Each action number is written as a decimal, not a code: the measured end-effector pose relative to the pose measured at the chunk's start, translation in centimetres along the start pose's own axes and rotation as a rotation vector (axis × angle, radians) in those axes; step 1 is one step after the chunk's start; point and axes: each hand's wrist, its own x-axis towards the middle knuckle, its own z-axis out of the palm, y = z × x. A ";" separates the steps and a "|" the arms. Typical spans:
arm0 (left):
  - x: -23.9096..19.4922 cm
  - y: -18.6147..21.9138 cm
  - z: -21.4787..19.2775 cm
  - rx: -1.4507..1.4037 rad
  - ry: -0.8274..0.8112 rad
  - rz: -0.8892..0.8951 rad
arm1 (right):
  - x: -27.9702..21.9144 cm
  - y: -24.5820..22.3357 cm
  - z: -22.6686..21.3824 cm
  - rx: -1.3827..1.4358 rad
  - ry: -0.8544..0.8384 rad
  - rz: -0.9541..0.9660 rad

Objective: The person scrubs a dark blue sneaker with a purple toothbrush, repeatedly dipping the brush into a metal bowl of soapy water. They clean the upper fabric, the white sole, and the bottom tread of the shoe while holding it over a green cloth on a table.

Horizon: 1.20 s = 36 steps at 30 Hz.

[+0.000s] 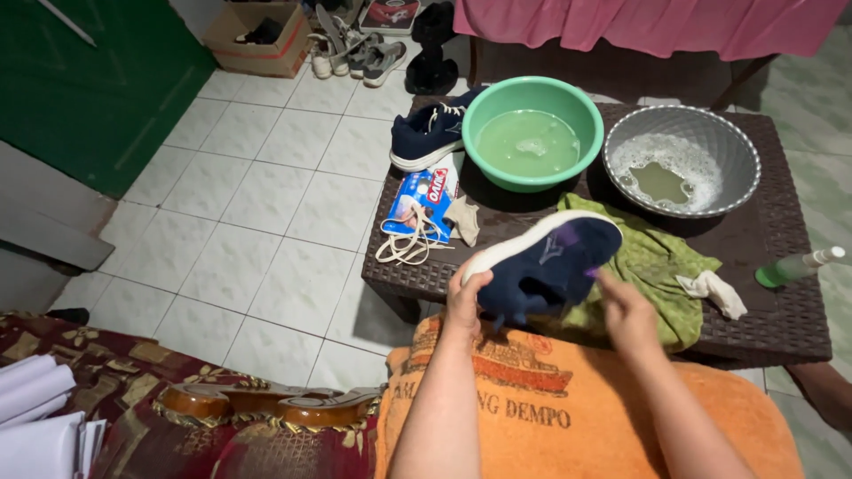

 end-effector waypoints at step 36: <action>-7.2 6.1 2.1 0.075 -0.504 -0.146 | -3.9 -11.3 -4.1 -0.301 -0.423 0.059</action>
